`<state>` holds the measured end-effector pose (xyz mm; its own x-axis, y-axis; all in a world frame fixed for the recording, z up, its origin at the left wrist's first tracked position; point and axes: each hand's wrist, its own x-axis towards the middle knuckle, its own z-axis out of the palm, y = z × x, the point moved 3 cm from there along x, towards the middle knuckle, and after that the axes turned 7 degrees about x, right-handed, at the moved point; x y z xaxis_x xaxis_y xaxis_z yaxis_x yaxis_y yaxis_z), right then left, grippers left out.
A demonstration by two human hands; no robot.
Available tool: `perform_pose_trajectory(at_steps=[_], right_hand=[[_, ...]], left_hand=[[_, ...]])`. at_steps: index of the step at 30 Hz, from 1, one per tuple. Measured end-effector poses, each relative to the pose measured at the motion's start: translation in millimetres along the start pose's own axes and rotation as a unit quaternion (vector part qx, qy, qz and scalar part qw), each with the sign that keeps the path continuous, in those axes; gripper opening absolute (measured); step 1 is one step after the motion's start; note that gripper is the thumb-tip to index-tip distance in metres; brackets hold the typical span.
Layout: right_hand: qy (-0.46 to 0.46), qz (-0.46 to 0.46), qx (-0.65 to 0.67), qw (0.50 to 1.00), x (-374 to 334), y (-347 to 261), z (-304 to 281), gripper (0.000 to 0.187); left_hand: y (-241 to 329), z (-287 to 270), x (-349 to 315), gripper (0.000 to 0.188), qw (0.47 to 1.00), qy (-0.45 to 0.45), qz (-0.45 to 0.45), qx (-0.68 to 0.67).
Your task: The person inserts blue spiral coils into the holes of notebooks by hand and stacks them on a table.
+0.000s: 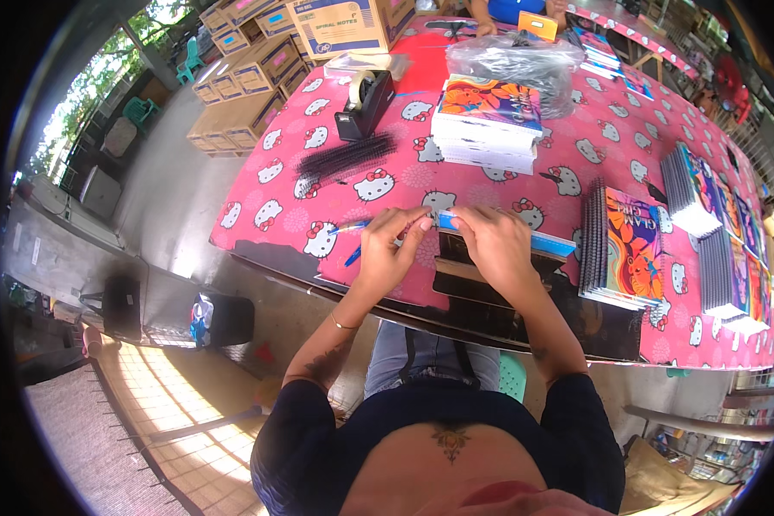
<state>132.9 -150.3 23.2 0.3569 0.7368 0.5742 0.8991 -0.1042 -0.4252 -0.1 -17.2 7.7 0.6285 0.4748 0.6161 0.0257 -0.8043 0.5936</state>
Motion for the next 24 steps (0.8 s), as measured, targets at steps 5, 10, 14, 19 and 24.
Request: perform_pose_trajectory(at_steps=[5, 10, 14, 19, 24], right_hand=[[-0.005, 0.001, 0.01, 1.0, 1, -1, -1, 0.014], [-0.036, 0.02, 0.007, 0.999, 0, 0, -1, 0.014], [0.013, -0.039, 0.001, 0.999, 2, -2, -8, 0.016], [0.004, -0.033, -0.04, 0.999, -8, 8, -18, 0.018], [-0.06, 0.035, 0.008, 0.998, -4, 7, -21, 0.017]], left_hand=[[-3, 5, 0, 0.018, 1.0, 0.015, 0.024, -0.006], [-1, 8, 7, 0.019, 1.0, -0.006, -0.018, -0.019], [3, 1, 23, 0.025, 0.991, -0.098, 0.087, 0.017], [-8, 1, 31, 0.038, 0.972, -0.224, 0.057, 0.036], [22, 24, 27, 0.069, 0.93, -0.076, 0.182, 0.312]])
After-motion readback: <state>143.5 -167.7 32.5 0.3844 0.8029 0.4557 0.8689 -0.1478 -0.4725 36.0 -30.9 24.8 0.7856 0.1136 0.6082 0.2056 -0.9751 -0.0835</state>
